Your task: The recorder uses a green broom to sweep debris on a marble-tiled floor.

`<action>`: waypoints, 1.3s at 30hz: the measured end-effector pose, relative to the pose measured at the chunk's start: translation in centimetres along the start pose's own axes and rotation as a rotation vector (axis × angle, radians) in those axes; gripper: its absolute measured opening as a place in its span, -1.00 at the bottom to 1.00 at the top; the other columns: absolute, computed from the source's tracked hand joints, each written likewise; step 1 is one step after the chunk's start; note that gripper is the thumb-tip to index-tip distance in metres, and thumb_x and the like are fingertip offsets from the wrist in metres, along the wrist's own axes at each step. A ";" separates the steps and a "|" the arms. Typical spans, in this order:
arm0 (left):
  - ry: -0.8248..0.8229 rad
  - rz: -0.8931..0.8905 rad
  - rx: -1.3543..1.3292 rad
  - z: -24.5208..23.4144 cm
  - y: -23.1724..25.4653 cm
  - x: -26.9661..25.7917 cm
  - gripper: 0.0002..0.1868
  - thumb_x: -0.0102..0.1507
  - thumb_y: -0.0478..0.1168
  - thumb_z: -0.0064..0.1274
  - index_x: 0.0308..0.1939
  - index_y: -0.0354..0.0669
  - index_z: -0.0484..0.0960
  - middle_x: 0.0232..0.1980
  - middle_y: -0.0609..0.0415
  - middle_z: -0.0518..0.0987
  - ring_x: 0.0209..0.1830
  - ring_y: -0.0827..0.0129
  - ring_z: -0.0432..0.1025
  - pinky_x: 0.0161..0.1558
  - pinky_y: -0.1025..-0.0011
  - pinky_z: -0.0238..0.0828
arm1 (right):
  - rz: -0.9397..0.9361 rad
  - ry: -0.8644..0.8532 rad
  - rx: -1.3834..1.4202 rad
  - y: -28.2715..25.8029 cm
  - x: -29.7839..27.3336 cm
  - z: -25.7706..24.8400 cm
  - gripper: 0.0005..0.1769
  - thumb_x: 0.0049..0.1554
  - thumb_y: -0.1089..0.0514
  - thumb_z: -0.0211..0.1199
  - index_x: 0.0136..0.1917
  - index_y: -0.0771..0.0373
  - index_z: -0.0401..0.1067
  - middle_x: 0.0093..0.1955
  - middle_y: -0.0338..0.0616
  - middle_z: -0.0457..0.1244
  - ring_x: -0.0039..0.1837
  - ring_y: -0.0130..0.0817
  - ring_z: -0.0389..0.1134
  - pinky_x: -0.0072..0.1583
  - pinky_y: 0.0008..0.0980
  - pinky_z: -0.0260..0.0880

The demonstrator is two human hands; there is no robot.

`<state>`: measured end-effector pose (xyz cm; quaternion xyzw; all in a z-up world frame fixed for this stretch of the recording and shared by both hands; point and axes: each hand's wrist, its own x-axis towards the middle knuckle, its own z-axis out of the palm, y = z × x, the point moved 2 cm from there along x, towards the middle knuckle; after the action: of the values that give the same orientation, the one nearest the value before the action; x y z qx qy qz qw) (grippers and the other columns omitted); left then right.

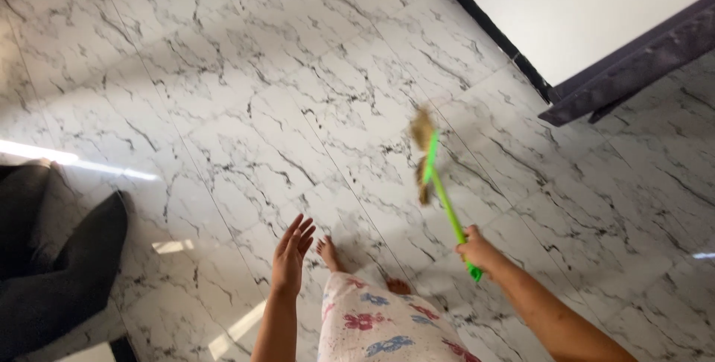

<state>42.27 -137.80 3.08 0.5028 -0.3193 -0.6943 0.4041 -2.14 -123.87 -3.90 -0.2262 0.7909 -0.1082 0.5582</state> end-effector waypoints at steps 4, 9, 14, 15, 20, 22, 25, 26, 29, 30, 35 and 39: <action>0.016 -0.022 0.022 -4.7 1.7 3.2 -0.47 0.43 -0.11 -0.24 0.49 -0.12 0.34 0.44 -0.03 0.46 0.43 0.26 0.35 0.40 0.30 0.24 | -0.029 -0.200 0.168 -11.3 1.5 8.1 -0.55 0.17 0.18 0.25 0.28 0.23 0.20 -0.24 -0.08 0.29 -0.34 -0.39 0.25 -0.34 -0.36 0.27; 0.053 -0.098 0.037 -8.6 5.6 7.4 -0.47 0.43 -0.10 -0.23 0.48 -0.10 0.35 0.43 0.00 0.48 0.42 0.27 0.36 0.39 0.31 0.22 | -0.138 -0.397 0.072 -26.0 9.9 25.5 -0.57 0.11 0.29 0.31 0.22 0.22 0.27 -0.14 0.00 0.37 -0.30 -0.36 0.36 -0.36 -0.31 0.29; 0.085 -0.141 -0.010 -13.2 7.7 11.9 -0.47 0.42 -0.11 -0.24 0.48 -0.10 0.37 0.42 -0.01 0.50 0.40 0.24 0.38 0.37 0.29 0.24 | -0.173 -0.426 0.215 -35.9 18.3 35.8 -0.69 0.07 0.35 0.33 0.10 0.32 0.39 -0.20 0.11 0.36 -0.33 -0.21 0.38 -0.42 -0.29 0.30; 0.092 -0.159 -0.022 -14.0 8.0 13.0 -0.47 0.43 -0.11 -0.24 0.48 -0.11 0.37 0.41 -0.02 0.51 0.40 0.25 0.38 0.37 0.29 0.25 | -0.102 -0.438 0.312 -37.2 19.7 35.5 -0.69 0.05 0.34 0.35 0.09 0.30 0.44 -0.20 0.09 0.37 -0.31 -0.25 0.39 -0.43 -0.31 0.30; 0.094 -0.150 0.006 -15.5 9.5 15.7 -0.48 0.42 -0.12 -0.23 0.47 -0.11 0.38 0.41 -0.02 0.51 0.40 0.23 0.39 0.37 0.30 0.25 | 0.088 -0.353 0.643 -28.2 18.7 17.6 -0.71 0.14 0.16 0.30 0.14 0.23 0.46 -0.25 -0.12 0.33 -0.35 -0.42 0.32 -0.42 -0.44 0.25; 0.060 -0.139 -0.016 -15.3 9.9 17.0 -0.48 0.43 -0.13 -0.23 0.47 -0.12 0.38 0.40 -0.05 0.51 0.40 0.22 0.40 0.37 0.29 0.25 | 0.088 -0.319 0.643 -23.4 15.3 9.1 -0.69 0.20 0.09 0.30 0.14 0.30 0.44 -0.33 -0.21 0.27 -0.40 -0.47 0.24 -0.43 -0.47 0.20; 0.023 -0.174 -0.067 -14.3 10.0 17.9 -0.48 0.42 -0.14 -0.23 0.47 -0.12 0.37 0.42 -0.01 0.48 0.39 0.21 0.39 0.37 0.27 0.26 | 0.268 -0.038 0.591 -15.7 11.8 0.4 -0.59 0.14 0.24 0.28 0.28 0.14 0.45 -0.30 -0.12 0.27 -0.41 -0.43 0.19 -0.44 -0.41 0.08; -0.013 -0.158 -0.063 -13.6 10.6 18.6 -0.48 0.43 -0.13 -0.24 0.47 -0.12 0.36 0.42 -0.02 0.49 0.40 0.22 0.38 0.38 0.28 0.25 | 0.242 0.021 0.441 -13.5 13.6 -1.0 -0.52 0.14 0.28 0.27 0.33 0.22 0.33 -0.25 -0.01 0.29 -0.36 -0.31 0.23 -0.40 -0.32 0.19; -0.079 -0.148 -0.097 -12.1 10.9 19.9 -0.48 0.44 -0.13 -0.27 0.49 -0.11 0.34 0.43 -0.02 0.47 0.42 0.23 0.37 0.39 0.28 0.22 | 0.195 0.152 -0.083 -13.1 15.4 0.9 -0.32 0.17 0.26 0.17 0.51 0.30 0.04 -0.16 0.12 0.36 -0.26 -0.14 0.37 -0.28 -0.18 0.39; -0.105 -0.155 -0.123 -11.6 10.9 20.3 -0.47 0.44 -0.13 -0.28 0.50 -0.10 0.32 0.44 -0.02 0.46 0.43 0.24 0.35 0.40 0.28 0.20 | 0.169 0.211 -0.450 -14.2 15.6 2.5 -0.19 0.21 0.19 0.08 0.64 0.29 -0.13 -0.11 0.15 0.40 -0.20 -0.08 0.46 -0.19 -0.13 0.48; -0.121 -0.130 -0.065 -11.1 13.1 21.2 -0.47 0.44 -0.13 -0.31 0.50 -0.10 0.32 0.44 -0.01 0.46 0.43 0.25 0.35 0.42 0.28 0.21 | 0.116 0.129 -0.268 -20.8 13.0 9.0 -0.15 0.20 0.19 0.07 0.59 0.29 -0.33 -0.04 0.21 0.31 -0.15 -0.12 0.35 -0.18 -0.13 0.35; -0.092 -0.096 -0.095 -12.9 13.2 21.7 -0.48 0.44 -0.15 -0.30 0.49 -0.13 0.32 0.45 -0.02 0.44 0.44 0.24 0.34 0.41 0.25 0.22 | -0.003 -0.104 0.048 -28.6 9.9 11.8 -0.40 0.11 0.29 0.23 0.36 0.17 0.09 -0.15 0.13 0.30 -0.31 -0.25 0.29 -0.32 -0.29 0.33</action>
<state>54.10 -163.66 1.03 0.4652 -0.2796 -0.7497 0.3786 12.90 -152.64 -4.19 -0.2192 0.7578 -0.1162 0.6035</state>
